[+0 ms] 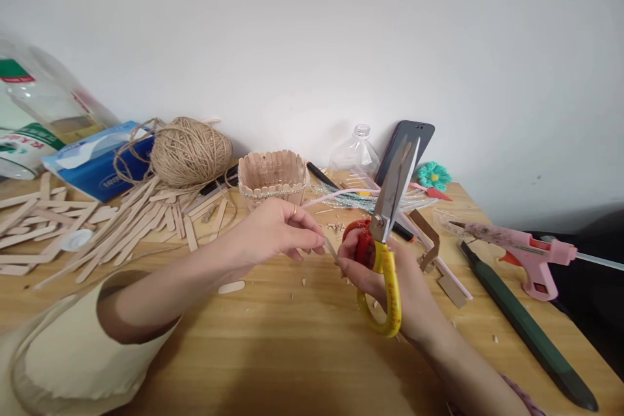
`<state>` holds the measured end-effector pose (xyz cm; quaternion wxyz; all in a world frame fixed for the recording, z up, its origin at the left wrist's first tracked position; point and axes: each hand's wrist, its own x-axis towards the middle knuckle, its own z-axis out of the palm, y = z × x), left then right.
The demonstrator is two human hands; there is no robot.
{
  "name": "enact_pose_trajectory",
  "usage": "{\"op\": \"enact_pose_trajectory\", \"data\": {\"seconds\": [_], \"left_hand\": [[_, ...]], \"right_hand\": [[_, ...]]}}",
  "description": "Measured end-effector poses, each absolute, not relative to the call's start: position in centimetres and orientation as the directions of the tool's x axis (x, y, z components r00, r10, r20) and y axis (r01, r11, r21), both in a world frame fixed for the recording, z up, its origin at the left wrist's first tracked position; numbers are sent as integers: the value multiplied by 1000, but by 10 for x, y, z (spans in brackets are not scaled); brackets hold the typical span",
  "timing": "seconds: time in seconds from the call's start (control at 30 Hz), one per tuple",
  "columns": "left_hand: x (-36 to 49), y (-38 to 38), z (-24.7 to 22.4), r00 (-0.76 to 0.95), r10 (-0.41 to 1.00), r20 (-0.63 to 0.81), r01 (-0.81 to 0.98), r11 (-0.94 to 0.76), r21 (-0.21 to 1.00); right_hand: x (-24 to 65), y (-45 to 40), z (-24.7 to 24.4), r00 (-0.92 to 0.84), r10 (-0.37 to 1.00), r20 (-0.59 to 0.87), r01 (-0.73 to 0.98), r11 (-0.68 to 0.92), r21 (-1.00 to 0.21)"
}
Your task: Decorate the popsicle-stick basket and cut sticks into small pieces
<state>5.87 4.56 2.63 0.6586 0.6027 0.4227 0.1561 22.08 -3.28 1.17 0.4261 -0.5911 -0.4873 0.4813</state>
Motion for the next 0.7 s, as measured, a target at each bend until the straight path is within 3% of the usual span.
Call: {"op": "enact_pose_trajectory", "data": {"seconds": [0.23, 0.5, 0.7], "left_hand": [[60, 44, 24, 586, 730, -350, 295, 210, 932], [65, 37, 20, 538, 765, -354, 294, 223, 929], [61, 45, 22, 597, 719, -356, 330, 184, 926]], "right_hand": [[219, -34, 10, 87, 987, -137, 217, -153, -964], [218, -41, 1, 168, 985, -28, 426, -99, -899], [217, -39, 3, 192, 981, -40, 365, -109, -925]]}}
